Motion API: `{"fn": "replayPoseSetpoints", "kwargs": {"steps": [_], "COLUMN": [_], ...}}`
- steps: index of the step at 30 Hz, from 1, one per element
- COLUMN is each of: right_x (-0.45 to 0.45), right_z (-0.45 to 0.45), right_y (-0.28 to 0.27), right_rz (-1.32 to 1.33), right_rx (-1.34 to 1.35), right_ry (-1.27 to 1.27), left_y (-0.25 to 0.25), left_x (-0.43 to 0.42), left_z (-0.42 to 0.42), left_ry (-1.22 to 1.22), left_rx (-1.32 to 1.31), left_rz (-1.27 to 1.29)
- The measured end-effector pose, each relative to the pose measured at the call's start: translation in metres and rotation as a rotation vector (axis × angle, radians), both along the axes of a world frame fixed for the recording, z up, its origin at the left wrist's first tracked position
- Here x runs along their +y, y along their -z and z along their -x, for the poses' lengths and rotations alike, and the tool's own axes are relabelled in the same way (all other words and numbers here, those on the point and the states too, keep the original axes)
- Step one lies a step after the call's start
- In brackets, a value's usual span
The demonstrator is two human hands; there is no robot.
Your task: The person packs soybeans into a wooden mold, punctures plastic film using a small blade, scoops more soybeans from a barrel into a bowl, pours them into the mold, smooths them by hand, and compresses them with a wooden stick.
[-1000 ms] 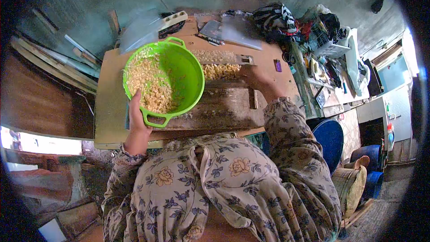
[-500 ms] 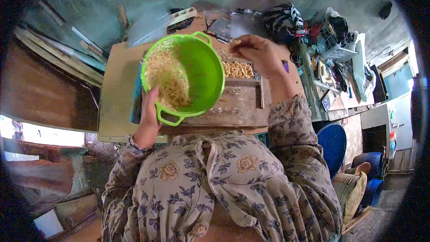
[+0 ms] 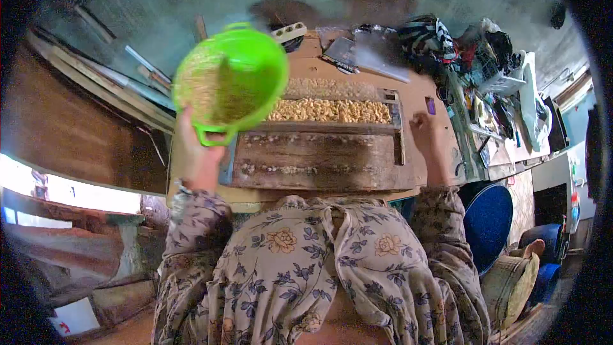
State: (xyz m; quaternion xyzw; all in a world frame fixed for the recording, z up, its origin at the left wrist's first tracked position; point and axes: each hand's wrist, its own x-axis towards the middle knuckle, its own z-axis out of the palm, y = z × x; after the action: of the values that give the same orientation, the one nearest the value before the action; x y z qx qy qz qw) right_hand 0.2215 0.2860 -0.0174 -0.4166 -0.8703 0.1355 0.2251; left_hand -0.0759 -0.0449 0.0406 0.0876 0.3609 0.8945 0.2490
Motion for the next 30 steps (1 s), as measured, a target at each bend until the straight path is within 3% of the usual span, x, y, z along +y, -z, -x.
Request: {"fn": "replayPoseSetpoints", "kwargs": {"steps": [3, 5, 9, 11, 15, 17, 18, 20, 22, 24, 30], "right_x": [-0.004, -0.025, -0.027, -0.015, -0.015, -0.013, -0.022, -0.049, -0.065, -0.083, -0.097], "right_z": [-0.017, -0.014, -0.005, -0.007, -0.002, -0.006, -0.010, -0.013, -0.013, -0.006, 0.006], "right_y": [0.057, 0.050, 0.062, 0.078, 0.073, 0.067, 0.059, 0.034, 0.030, 0.023, 0.044], "right_rz": [0.141, 0.125, 0.096, 0.056, -0.012, 0.318, 0.316, 0.868, 0.931, 1.043, 0.993], "right_rx": [-0.145, -0.141, -0.133, -0.125, -0.178, -0.029, -0.030, 0.695, 0.759, 0.783, 0.757], "right_ry": [0.112, 0.150, 0.181, 0.119, 0.224, 0.260, 0.284, 0.185, 0.196, 0.208, 0.164], "left_y": [-0.002, -0.007, 0.035, 0.052, 0.086, 0.116, 0.125, 0.129, 0.120, 0.121, 0.141], "left_x": [-0.019, -0.021, -0.030, -0.031, -0.029, -0.035, -0.040, -0.040, -0.039, -0.042, -0.048], "left_z": [0.052, 0.063, 0.112, 0.123, 0.142, 0.164, 0.168, 0.165, 0.152, 0.154, 0.166], "left_ry": [-0.022, -0.067, -0.053, -0.109, -0.141, -0.098, -0.078, -0.041, -0.074, -0.086, -0.084], "left_rx": [0.000, -0.032, -0.008, -0.138, -0.312, -0.240, -0.250, -0.263, -0.148, -0.230, -0.262], "left_rz": [-0.054, 0.039, 0.102, 0.200, 0.307, 0.264, 0.231, 0.195, 0.194, 0.187, 0.183]}}
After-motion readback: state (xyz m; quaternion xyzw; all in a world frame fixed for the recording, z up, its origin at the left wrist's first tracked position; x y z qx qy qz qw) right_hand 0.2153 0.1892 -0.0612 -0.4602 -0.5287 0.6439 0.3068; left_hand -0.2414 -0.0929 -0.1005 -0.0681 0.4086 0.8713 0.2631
